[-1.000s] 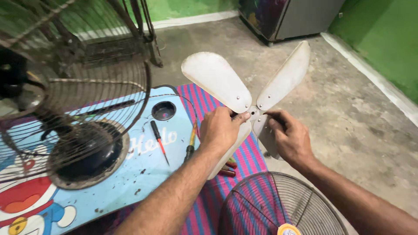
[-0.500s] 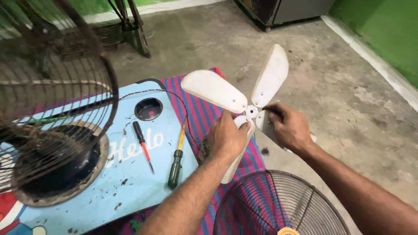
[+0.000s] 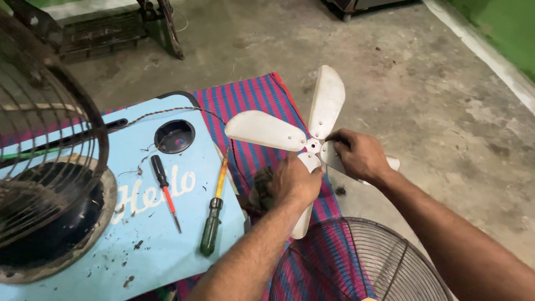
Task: The person reassembles an electric fan by attaching the fan blades to the motor hub, securing them with a screwdriver, and then fitting the rear wire cage over the blades.
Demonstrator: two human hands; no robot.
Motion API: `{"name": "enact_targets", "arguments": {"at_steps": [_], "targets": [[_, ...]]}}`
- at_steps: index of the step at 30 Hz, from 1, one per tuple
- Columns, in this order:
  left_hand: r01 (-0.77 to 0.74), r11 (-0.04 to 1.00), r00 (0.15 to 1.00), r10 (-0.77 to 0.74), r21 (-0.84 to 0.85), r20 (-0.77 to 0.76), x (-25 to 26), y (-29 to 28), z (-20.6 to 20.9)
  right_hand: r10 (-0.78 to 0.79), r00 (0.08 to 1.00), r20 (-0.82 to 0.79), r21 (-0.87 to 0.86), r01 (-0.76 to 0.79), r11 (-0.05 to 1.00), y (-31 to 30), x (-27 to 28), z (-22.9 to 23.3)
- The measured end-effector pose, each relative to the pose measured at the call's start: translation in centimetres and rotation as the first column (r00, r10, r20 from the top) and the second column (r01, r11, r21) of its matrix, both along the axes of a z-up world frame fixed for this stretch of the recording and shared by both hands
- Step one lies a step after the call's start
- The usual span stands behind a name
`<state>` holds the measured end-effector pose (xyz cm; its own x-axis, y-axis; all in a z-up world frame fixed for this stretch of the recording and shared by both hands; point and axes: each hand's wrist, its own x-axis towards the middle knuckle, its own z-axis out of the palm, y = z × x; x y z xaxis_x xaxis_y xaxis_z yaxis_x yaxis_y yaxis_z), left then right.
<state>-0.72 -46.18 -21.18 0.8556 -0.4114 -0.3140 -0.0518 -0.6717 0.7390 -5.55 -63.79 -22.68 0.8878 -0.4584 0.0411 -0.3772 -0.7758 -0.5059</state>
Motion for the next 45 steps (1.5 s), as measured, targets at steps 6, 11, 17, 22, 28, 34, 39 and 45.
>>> {"name": "enact_targets", "arguments": {"at_steps": [6,11,17,22,28,34,39,45], "targets": [[-0.027,0.995,0.992,0.039,0.097,-0.118,0.5,-1.2,-1.8,0.071,0.997,-0.017,-0.022,-0.072,0.997,-0.9,1.7,-2.9],[-0.035,0.980,0.982,0.070,0.195,-0.175,1.0,-2.0,-3.8,0.080,0.996,-0.044,-0.002,-0.081,0.997,-0.6,2.6,-5.3],[-0.048,0.973,0.977,0.093,0.227,-0.192,1.4,-2.5,-6.4,0.048,0.996,-0.075,0.053,-0.044,0.998,0.0,2.5,-7.2],[-0.046,0.977,0.982,0.083,0.210,-0.170,1.3,-2.9,-7.7,0.031,0.999,-0.036,0.063,-0.029,0.998,-0.5,2.2,-8.5],[-0.018,0.976,0.985,0.054,0.218,-0.163,1.1,-3.6,-8.7,0.013,1.000,0.021,0.057,-0.014,0.998,-1.3,1.4,-10.3],[0.039,0.973,0.981,0.006,0.229,-0.193,1.0,-3.8,-9.8,-0.050,0.999,-0.003,0.088,0.050,0.995,-1.5,1.1,-11.6],[0.036,0.978,0.975,0.012,0.207,-0.224,1.0,-3.9,-10.9,-0.043,0.998,-0.055,0.089,0.048,0.995,-1.5,1.2,-12.3],[0.108,0.969,0.972,-0.056,0.222,-0.229,1.0,-4.2,-12.3,-0.058,0.994,-0.097,0.090,0.067,0.994,-1.6,1.4,-13.1]]}}
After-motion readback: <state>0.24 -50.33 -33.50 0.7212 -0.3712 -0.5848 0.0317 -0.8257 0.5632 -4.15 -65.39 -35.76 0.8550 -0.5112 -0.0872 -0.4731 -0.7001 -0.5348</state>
